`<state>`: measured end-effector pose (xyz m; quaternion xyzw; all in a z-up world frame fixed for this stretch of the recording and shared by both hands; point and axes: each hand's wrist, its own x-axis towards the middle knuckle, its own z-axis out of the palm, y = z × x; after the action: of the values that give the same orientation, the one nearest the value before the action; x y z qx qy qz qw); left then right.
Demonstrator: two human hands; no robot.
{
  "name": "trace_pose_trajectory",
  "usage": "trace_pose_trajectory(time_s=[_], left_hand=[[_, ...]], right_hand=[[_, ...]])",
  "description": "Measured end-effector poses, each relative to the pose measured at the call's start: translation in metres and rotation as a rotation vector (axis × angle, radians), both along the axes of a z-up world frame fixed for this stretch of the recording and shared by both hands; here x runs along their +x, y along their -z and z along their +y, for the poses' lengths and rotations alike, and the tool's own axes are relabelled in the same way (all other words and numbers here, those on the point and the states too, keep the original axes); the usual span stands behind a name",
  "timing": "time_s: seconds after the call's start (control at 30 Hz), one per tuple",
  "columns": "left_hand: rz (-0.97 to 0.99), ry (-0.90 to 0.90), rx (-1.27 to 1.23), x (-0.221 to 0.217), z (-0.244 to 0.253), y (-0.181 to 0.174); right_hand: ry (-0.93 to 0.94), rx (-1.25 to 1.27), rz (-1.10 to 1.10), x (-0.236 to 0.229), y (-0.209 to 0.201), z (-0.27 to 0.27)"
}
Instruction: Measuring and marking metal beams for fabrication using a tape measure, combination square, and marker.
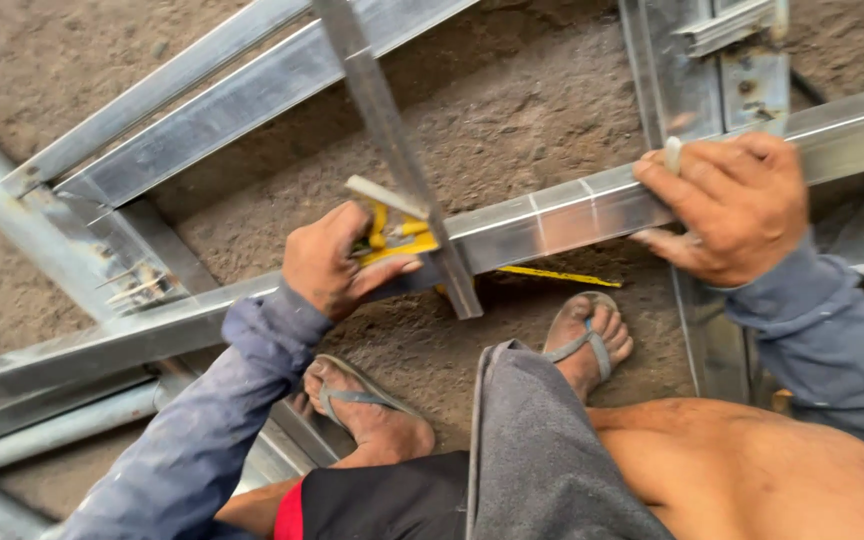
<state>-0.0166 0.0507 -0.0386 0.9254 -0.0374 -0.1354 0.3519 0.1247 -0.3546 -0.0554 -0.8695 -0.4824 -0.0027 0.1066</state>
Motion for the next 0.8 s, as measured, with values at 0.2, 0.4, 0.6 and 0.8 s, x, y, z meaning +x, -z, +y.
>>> trace_pose_trajectory(time_s=[0.2,0.4,0.6,0.8], left_hand=[[0.325,-0.143,-0.070,-0.025,0.005,0.002],[0.492,-0.190,-0.010,-0.041,0.004,0.013],[0.609,-0.229,0.039,-0.021,0.009,0.007],[0.657,-0.097,0.202,-0.028,0.018,0.016]], right_hand=[[0.095,0.350,-0.227,-0.058,0.048,-0.020],[0.249,0.408,-0.358,-0.075,0.051,-0.002],[0.174,0.436,-0.210,-0.038,-0.008,0.024],[0.200,0.490,0.163,-0.051,-0.031,0.002]])
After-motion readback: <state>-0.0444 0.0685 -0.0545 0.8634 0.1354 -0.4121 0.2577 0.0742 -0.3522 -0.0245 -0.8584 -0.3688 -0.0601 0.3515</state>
